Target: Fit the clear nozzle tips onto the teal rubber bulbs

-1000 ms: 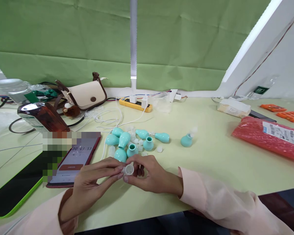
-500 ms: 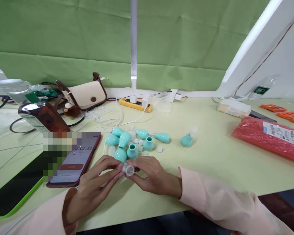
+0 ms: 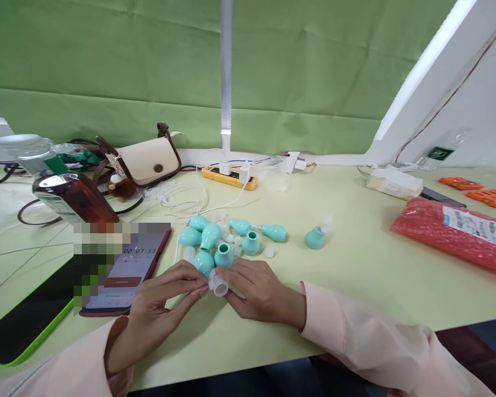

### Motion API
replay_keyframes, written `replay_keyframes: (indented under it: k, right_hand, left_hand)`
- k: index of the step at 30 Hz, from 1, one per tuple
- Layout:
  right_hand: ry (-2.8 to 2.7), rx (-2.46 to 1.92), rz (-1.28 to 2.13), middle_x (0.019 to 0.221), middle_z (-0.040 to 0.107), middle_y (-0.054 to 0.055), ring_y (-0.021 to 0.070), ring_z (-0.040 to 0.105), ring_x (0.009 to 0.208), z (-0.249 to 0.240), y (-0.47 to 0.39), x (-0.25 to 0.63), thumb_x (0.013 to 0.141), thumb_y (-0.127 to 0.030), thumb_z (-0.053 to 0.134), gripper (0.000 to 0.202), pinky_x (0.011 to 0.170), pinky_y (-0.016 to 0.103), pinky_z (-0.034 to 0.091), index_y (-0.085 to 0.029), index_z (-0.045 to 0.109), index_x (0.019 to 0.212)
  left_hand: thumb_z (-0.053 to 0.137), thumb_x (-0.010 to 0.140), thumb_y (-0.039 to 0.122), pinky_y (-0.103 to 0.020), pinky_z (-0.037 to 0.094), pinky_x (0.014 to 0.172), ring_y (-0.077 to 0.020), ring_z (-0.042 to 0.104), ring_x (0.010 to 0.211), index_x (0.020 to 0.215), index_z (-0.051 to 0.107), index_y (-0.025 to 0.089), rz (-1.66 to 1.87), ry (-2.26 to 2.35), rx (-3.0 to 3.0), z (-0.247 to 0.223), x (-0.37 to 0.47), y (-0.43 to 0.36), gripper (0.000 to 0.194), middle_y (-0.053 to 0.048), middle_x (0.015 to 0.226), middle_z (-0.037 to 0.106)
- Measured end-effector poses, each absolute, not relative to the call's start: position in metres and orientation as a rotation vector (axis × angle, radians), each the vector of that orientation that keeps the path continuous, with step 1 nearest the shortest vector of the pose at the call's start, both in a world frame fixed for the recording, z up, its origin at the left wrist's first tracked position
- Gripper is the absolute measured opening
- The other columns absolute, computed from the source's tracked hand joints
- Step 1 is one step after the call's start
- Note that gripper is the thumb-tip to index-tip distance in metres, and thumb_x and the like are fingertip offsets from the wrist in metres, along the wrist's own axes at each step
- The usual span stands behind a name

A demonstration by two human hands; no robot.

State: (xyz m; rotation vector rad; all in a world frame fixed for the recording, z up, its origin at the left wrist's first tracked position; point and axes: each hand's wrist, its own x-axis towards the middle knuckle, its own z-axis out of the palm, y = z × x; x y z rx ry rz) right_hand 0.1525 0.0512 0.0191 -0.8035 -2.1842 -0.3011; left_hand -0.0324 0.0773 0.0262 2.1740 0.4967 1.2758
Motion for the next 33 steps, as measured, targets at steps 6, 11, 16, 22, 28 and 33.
replay_keyframes:
  k: [6,11,16,22,28,33]
  right_hand:
    - [-2.248,-0.81,-0.372,0.071,0.062,0.007,0.0149,0.056,0.065,0.0219,0.0511,0.1526,0.076,-0.01,0.051,0.022,0.056,0.026,0.048,-0.009,0.051,0.099]
    - [-2.309,-0.802,-0.409,0.067,0.061,0.007,0.0148,0.056,0.061,0.0229,0.0509,0.1534,0.078,-0.011,0.049,0.021,0.053,0.026,0.047,-0.009,0.051,0.098]
    - [-2.356,-0.807,-0.422,0.066,0.061,0.006,0.0158,0.058,0.065,0.0197,0.0494,0.1556,0.078,-0.012,0.048,0.024,0.054,0.026,0.048,-0.009,0.049,0.102]
    - [-2.319,-0.826,-0.414,0.063,0.058,0.004,0.014,0.054,0.058,0.0197,0.046,0.1529,0.078,-0.016,0.051,0.021,0.05,0.024,0.043,-0.009,0.05,0.098]
    - [-2.221,-0.849,-0.408,0.058,0.055,0.001,0.0124,0.048,0.052,0.0216,0.0459,0.1499,0.077,-0.017,0.052,0.021,0.045,0.023,0.038,-0.012,0.047,0.097]
    - [-2.146,-0.897,-0.432,0.054,0.051,-0.001,0.0118,0.045,0.048,0.0215,0.0443,0.1491,0.073,-0.017,0.052,0.021,0.043,0.023,0.033,-0.014,0.047,0.093]
  left_hand:
    - [0.055,0.073,0.001,-0.029,0.046,0.057,-0.0149,0.051,0.066,0.08,0.061,0.013,1.324,0.471,2.368,0.0265,-0.033,0.0771,0.016,-0.006,0.068,0.059]
    - [0.056,0.071,-0.001,-0.029,0.047,0.06,-0.0149,0.05,0.068,0.082,0.058,0.012,1.365,0.421,2.595,0.0209,-0.0348,0.0784,0.017,-0.005,0.068,0.06]
    - [0.057,0.07,0.0,-0.028,0.047,0.058,-0.0143,0.051,0.065,0.08,0.055,0.012,1.353,0.35,2.689,0.0188,-0.035,0.0805,0.016,-0.004,0.065,0.06]
    - [0.059,0.067,-0.002,-0.028,0.046,0.058,-0.014,0.048,0.064,0.079,0.054,0.011,1.353,0.349,2.705,0.0201,-0.0348,0.0789,0.019,-0.004,0.062,0.058]
    - [0.06,0.065,-0.004,-0.028,0.046,0.06,-0.0134,0.047,0.064,0.077,0.053,0.01,1.413,0.39,2.66,0.0217,-0.0342,0.0772,0.019,-0.004,0.062,0.057]
    - [0.059,0.065,-0.004,-0.028,0.045,0.057,-0.0135,0.047,0.063,0.075,0.052,0.011,1.446,0.444,2.643,0.0254,-0.034,0.0753,0.019,-0.004,0.061,0.056]
